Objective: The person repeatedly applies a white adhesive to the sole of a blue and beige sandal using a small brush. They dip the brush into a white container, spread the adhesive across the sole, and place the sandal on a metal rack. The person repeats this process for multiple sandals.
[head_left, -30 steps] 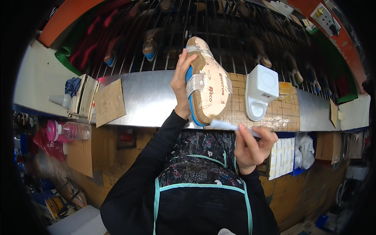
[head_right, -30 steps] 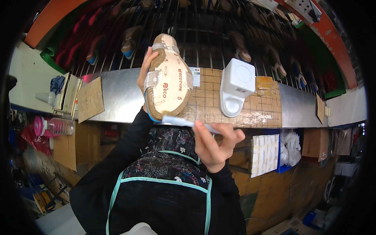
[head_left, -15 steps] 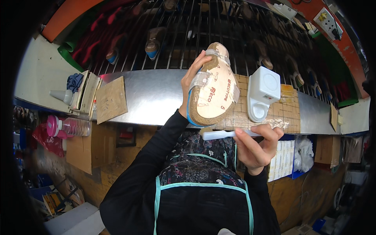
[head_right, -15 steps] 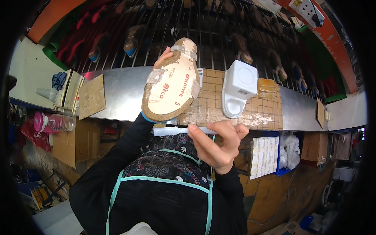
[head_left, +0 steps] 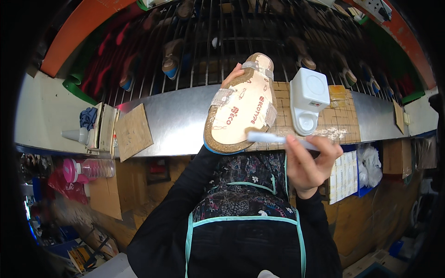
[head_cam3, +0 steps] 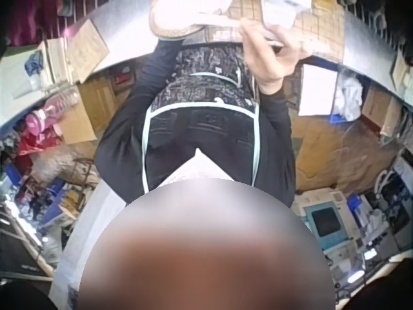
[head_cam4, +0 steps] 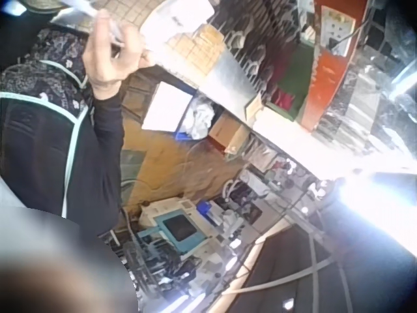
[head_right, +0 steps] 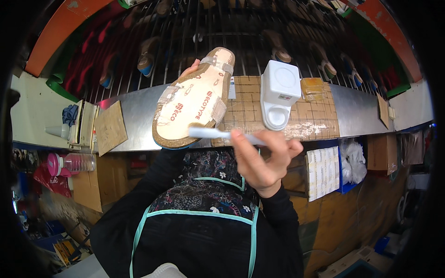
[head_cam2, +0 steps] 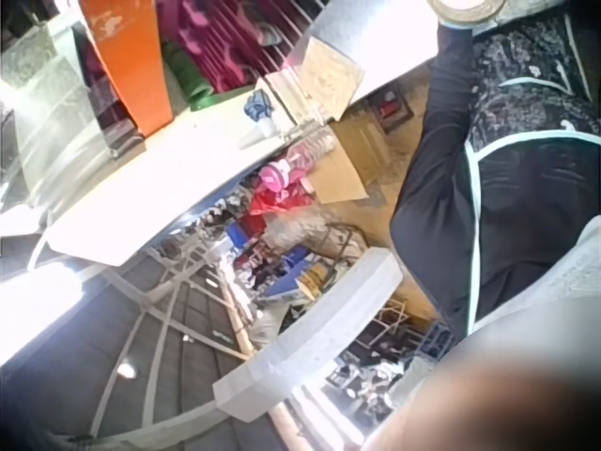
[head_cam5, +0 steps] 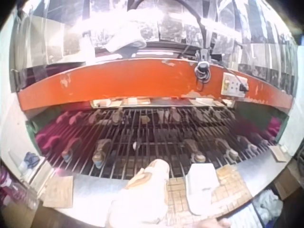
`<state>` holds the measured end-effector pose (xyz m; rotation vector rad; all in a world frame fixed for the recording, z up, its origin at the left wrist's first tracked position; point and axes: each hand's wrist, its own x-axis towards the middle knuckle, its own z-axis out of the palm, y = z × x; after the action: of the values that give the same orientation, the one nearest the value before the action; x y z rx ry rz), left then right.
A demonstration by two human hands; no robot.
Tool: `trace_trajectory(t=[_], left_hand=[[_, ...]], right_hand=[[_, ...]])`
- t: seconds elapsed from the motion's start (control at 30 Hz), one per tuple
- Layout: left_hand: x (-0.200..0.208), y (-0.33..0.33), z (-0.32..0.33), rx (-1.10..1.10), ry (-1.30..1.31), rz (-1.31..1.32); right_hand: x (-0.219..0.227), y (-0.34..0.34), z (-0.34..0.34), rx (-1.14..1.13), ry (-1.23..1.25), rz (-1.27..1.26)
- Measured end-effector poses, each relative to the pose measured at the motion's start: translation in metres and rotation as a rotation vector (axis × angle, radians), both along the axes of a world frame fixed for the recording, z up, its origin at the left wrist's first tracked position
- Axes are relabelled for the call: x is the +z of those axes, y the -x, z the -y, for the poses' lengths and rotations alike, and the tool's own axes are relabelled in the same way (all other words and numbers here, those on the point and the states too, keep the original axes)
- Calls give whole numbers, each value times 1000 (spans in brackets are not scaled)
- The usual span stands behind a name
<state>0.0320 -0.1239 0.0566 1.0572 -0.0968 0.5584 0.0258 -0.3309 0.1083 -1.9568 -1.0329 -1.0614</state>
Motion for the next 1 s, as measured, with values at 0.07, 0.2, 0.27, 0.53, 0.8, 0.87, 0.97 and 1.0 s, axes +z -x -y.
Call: trace_trajectory(t=[0.07,0.2,0.27,0.53,0.8,0.87,0.97,1.0], left_hand=[[-2,0,-1,-35,34,1],[-13,-7,-7,-101,21,95],[-20,-12,-10,-136,2,156],[-35,-13,-12,-279,72,225],[-32,-3,-7,-145,-105,182],[-29,5,-4,-97,-142,158],[-24,12,-1,-29,-200,140],[-23,14,0,-12,-215,133]], right_hand=[[-1,4,-1,146,25,42],[-4,2,-2,211,-50,6],[-5,1,-1,109,-37,20],[-11,2,-1,193,-71,9],[-20,-1,1,262,-154,-91],[-21,-2,3,187,-130,-79],[-23,-1,4,204,-98,-72],[-25,1,5,212,-106,-84]])
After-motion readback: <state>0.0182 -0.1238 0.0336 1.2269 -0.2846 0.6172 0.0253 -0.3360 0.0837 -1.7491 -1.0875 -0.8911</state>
